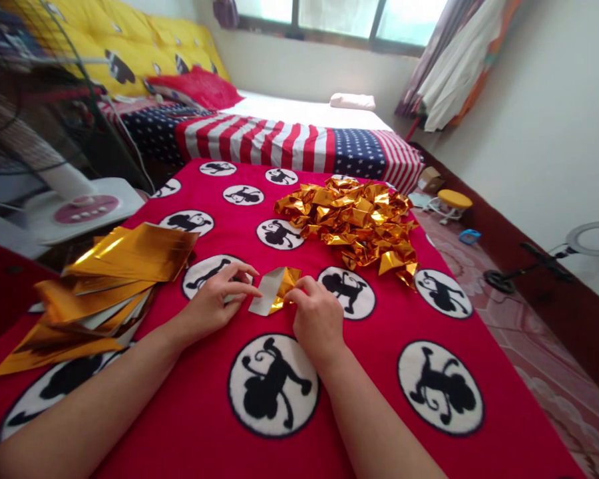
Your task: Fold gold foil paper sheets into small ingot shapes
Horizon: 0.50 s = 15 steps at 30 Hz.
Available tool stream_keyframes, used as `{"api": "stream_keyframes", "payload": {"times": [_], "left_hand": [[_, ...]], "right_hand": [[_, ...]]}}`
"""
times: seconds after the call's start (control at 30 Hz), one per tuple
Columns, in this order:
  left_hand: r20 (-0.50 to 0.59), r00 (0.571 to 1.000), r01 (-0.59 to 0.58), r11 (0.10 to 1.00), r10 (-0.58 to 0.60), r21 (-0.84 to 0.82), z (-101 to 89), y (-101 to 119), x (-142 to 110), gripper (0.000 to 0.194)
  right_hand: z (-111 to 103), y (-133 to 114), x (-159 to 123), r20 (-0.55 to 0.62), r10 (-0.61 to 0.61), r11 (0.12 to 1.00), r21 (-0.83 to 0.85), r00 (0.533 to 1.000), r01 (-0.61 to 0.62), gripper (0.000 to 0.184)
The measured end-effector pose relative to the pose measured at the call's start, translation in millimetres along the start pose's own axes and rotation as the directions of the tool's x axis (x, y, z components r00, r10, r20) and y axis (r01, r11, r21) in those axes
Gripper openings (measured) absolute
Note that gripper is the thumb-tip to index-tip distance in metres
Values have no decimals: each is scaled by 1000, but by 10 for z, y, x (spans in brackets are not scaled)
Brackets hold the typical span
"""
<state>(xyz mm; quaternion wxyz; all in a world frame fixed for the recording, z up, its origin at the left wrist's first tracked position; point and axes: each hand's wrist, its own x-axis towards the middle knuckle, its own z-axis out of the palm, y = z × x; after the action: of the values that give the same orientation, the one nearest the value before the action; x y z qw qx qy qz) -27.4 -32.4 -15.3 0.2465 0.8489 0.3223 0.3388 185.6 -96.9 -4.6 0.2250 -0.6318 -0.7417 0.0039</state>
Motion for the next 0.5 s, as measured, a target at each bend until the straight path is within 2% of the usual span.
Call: {"api": "stream_keyframes", "payload": {"times": [0.1, 0.23, 0.37, 0.5], "left_hand": [[-23, 999, -32, 996, 34, 80, -16, 7, -5, 34], [13, 994, -109, 981, 108, 161, -31, 11, 0, 28], [50, 988, -154, 970, 147, 190, -44, 25, 3, 25], [99, 979, -193, 958, 176, 213, -43, 79, -14, 29]], "right_hand": [[-17, -72, 0, 4, 22, 1000, -7, 1000, -22, 22], [-11, -161, 29, 2, 83, 997, 4, 997, -83, 6], [15, -173, 116, 45, 157, 988, -12, 987, -157, 16], [32, -164, 188, 121, 205, 977, 29, 971, -210, 12]]}}
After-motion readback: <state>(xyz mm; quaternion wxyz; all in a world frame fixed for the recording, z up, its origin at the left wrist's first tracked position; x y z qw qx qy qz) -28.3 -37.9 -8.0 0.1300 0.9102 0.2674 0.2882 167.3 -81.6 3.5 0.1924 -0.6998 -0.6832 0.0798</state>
